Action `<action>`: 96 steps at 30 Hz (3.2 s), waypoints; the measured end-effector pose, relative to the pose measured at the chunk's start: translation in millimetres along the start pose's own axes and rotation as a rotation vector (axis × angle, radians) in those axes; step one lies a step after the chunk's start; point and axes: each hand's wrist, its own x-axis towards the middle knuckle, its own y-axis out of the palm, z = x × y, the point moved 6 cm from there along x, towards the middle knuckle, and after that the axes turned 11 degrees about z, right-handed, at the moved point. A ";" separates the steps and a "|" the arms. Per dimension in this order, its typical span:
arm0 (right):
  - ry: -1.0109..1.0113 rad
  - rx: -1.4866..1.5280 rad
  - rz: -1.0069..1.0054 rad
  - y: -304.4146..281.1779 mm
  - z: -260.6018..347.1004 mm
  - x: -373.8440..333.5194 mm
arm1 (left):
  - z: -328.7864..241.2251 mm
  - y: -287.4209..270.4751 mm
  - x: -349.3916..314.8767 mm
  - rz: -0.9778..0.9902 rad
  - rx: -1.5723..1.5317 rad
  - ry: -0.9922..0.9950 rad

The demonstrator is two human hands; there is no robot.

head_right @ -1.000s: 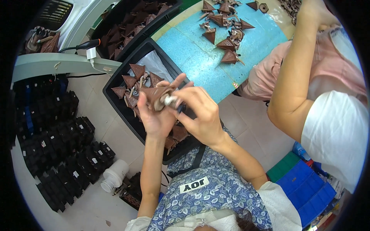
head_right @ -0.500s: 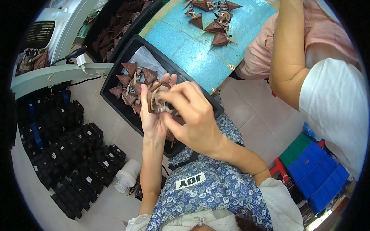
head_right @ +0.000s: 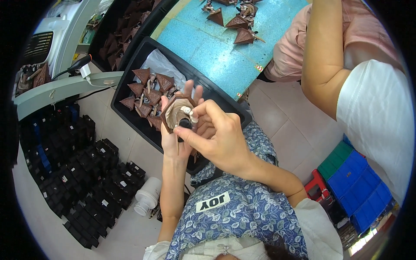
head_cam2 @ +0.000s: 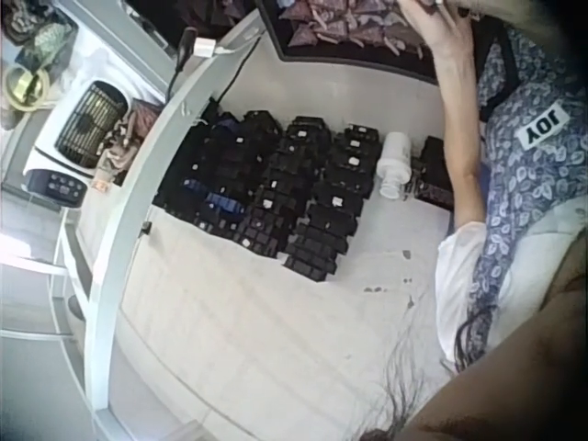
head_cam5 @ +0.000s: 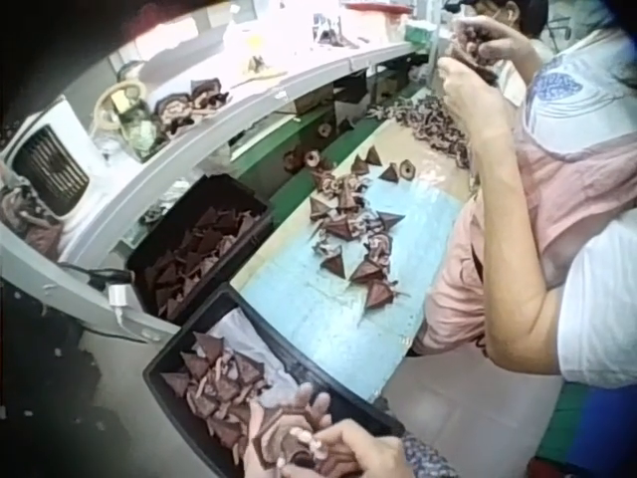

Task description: The person assembles small plastic figurine parts by applying glue from a bottle to the parts and joining them together by hand.

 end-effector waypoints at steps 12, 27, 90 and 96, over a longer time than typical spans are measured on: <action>-0.028 -0.164 0.054 7.8 35.4 13.4 | -32.9 33.7 -21.9 0.196 0.659 0.170; -0.896 -0.489 -0.006 134.7 161.0 348.5 | -87.2 -4.1 -78.7 -0.135 0.473 0.561; -0.459 -0.420 0.273 -14.7 104.2 -53.7 | -56.3 48.0 -122.2 0.283 0.616 -0.181; -0.520 -0.535 0.282 -15.3 108.8 -55.6 | -42.5 56.3 -120.9 0.302 0.375 -0.342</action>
